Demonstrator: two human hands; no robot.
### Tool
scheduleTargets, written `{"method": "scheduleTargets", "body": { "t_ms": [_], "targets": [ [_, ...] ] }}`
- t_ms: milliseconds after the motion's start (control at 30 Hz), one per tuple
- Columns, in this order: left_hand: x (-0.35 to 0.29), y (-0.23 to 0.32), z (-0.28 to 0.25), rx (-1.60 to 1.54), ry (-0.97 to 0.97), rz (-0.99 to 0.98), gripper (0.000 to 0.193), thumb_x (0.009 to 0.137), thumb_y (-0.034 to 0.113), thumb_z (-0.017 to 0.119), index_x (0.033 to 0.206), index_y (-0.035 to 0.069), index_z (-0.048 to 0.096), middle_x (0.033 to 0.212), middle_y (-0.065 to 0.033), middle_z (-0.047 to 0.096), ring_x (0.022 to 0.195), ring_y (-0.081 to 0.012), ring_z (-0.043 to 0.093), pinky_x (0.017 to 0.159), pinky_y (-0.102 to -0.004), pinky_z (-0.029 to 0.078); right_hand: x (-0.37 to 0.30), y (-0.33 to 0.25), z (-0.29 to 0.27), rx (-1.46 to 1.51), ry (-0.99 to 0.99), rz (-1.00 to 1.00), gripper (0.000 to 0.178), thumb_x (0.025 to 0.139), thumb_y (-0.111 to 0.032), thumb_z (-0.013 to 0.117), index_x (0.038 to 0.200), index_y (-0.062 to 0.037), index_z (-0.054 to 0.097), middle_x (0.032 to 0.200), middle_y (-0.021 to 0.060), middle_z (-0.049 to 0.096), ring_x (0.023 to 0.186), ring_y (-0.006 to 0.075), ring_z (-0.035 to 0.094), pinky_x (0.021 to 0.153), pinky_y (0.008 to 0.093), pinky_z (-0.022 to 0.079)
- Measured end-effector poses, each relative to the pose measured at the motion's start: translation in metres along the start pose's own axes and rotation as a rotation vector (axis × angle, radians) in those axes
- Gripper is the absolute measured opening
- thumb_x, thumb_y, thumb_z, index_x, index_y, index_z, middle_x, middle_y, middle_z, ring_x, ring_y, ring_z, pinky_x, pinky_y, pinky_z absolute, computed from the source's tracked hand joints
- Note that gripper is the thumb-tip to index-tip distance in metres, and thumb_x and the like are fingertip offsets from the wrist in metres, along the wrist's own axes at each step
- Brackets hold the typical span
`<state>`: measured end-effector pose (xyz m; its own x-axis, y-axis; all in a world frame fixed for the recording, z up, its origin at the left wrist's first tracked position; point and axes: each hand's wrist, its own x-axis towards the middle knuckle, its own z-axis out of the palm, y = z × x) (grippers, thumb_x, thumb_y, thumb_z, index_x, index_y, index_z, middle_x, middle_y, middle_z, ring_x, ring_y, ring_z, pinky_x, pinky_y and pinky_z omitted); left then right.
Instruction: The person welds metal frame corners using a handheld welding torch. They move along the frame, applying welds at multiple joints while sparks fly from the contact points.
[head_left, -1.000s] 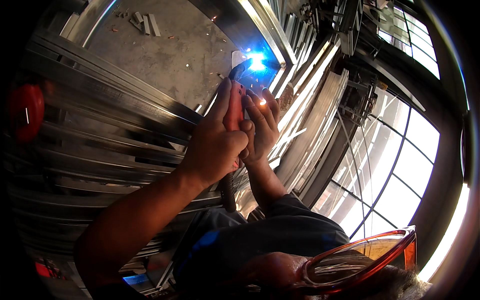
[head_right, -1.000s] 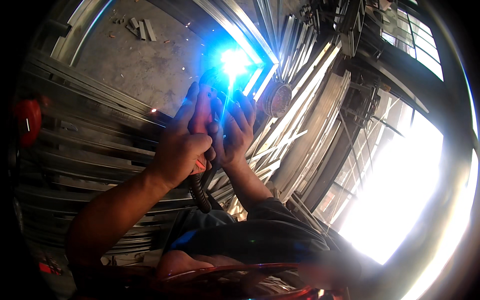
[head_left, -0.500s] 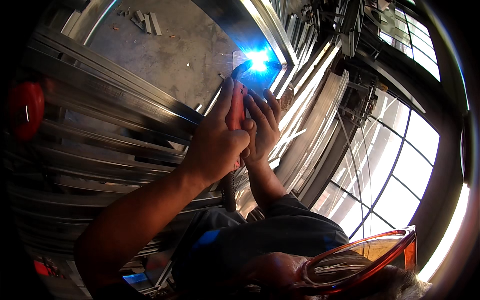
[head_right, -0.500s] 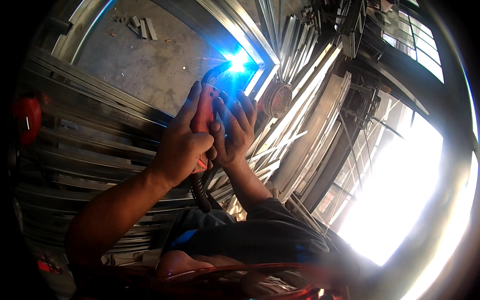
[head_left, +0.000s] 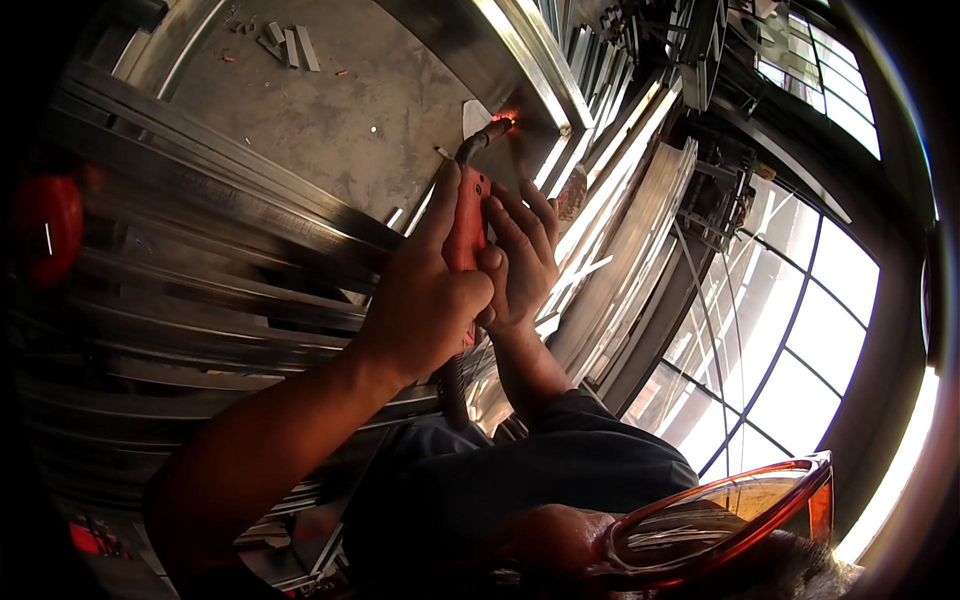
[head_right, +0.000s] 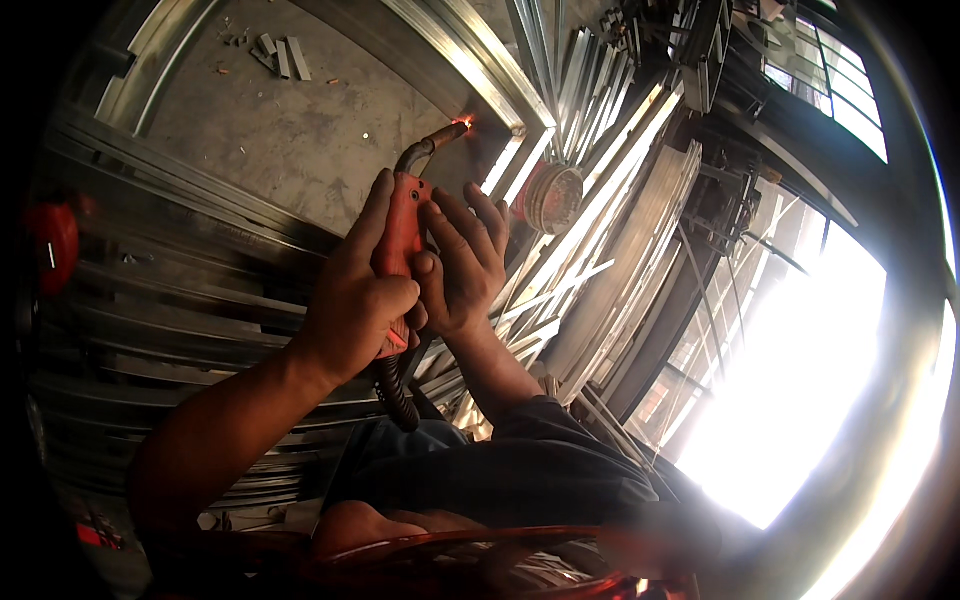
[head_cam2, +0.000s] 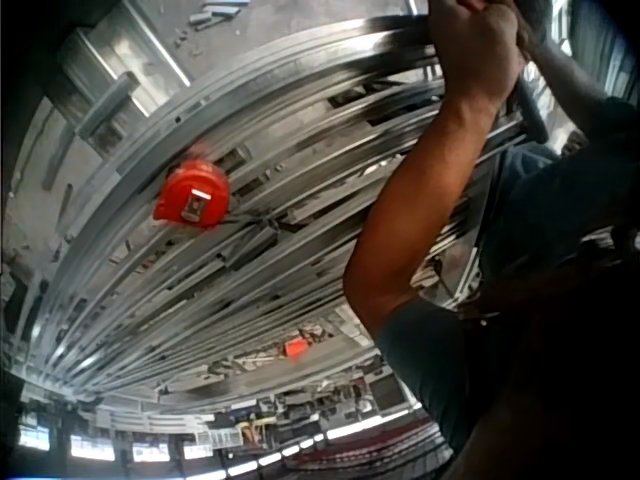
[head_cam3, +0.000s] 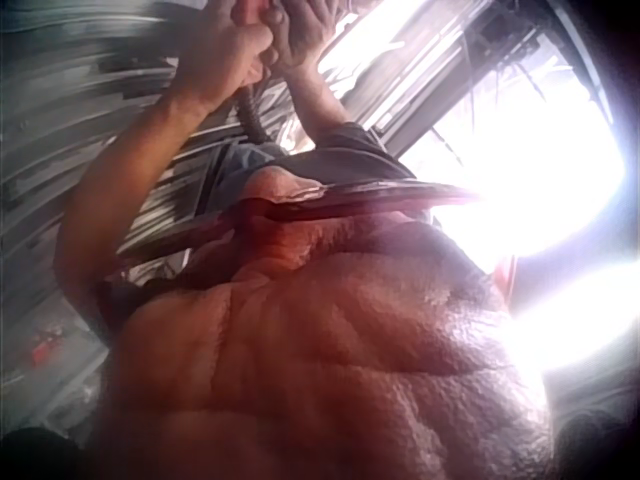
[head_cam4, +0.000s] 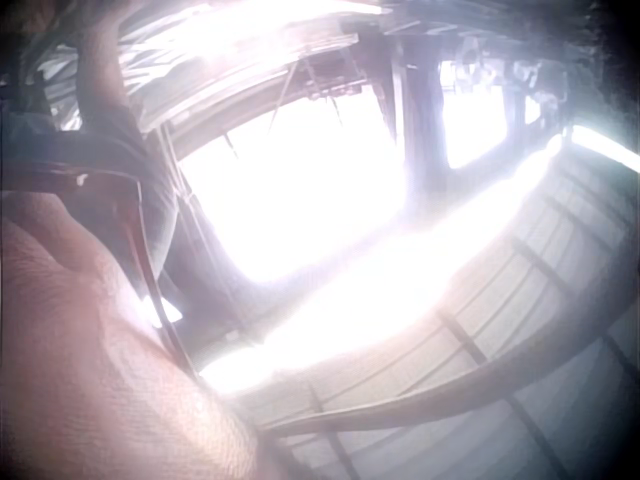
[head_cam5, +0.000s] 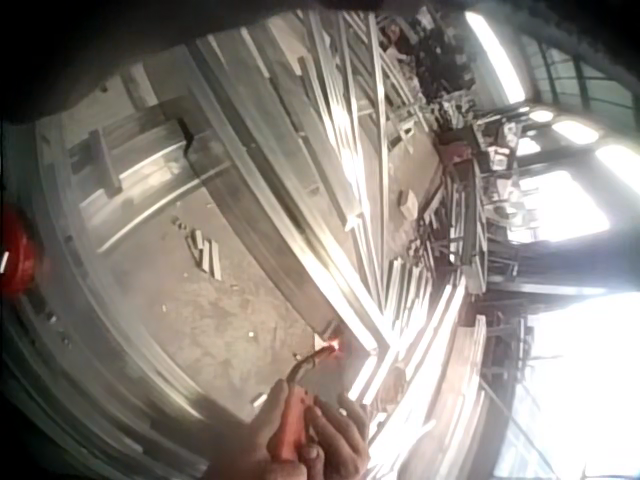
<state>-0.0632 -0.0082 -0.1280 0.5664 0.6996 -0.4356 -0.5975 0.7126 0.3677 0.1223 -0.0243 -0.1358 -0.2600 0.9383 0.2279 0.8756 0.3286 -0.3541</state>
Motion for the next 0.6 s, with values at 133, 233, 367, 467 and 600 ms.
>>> {"method": "scheduleTargets", "body": {
  "t_ms": [133, 233, 367, 467, 600],
  "targets": [
    [0.004, -0.001, 0.003, 0.010, 0.003, 0.006, 0.106, 0.078, -0.002, 0.051, 0.169, 0.005, -0.001, 0.100, -0.0115, 0.061, 0.068, -0.0160, 0.063, 0.054, -0.0304, 0.056, 0.000, 0.006, 0.000, 0.015, 0.014, 0.005, 0.043, 0.100, -0.032, 0.060, 0.123, 0.0008, 0.074, 0.126, 0.0212, 0.072, 0.130, 0.0465, 0.057, 0.114, 0.0576, 0.037],
    [0.006, -0.007, 0.001, 0.068, 0.023, 0.027, 0.105, 0.078, -0.002, 0.051, 0.170, 0.005, 0.000, 0.100, -0.0116, 0.061, 0.067, -0.0161, 0.063, 0.054, -0.0304, 0.056, 0.002, 0.005, 0.000, 0.022, 0.019, 0.006, 0.042, 0.100, -0.031, 0.060, 0.124, 0.0009, 0.074, 0.126, 0.0215, 0.072, 0.130, 0.0464, 0.057, 0.113, 0.0573, 0.038],
    [-0.013, 0.005, -0.002, 0.096, 0.014, 0.038, 0.104, 0.079, -0.001, 0.051, 0.170, 0.006, 0.000, 0.102, -0.0121, 0.061, 0.068, -0.0160, 0.063, 0.055, -0.0305, 0.056, 0.003, -0.018, -0.004, 0.006, 0.018, 0.006, 0.042, 0.100, -0.031, 0.060, 0.124, 0.0010, 0.074, 0.126, 0.0215, 0.072, 0.130, 0.0462, 0.057, 0.113, 0.0571, 0.039],
    [-0.013, 0.003, -0.004, 0.120, 0.018, 0.054, 0.104, 0.079, -0.002, 0.051, 0.170, 0.005, 0.000, 0.104, -0.0130, 0.061, 0.068, -0.0160, 0.063, 0.055, -0.0306, 0.057, 0.003, -0.020, -0.004, 0.004, 0.013, 0.006, 0.042, 0.100, -0.031, 0.060, 0.124, 0.0011, 0.074, 0.126, 0.0214, 0.072, 0.131, 0.0458, 0.057, 0.113, 0.0571, 0.039],
    [-0.014, 0.001, -0.006, 0.140, 0.016, 0.061, 0.104, 0.079, -0.002, 0.051, 0.170, 0.005, 0.000, 0.106, -0.0146, 0.061, 0.069, -0.0165, 0.063, 0.055, -0.0307, 0.056, 0.003, -0.021, -0.003, 0.001, 0.017, 0.003, 0.043, 0.101, -0.032, 0.060, 0.124, 0.0012, 0.074, 0.126, 0.0215, 0.072, 0.131, 0.0456, 0.057, 0.113, 0.0575, 0.038]
  ]
}}
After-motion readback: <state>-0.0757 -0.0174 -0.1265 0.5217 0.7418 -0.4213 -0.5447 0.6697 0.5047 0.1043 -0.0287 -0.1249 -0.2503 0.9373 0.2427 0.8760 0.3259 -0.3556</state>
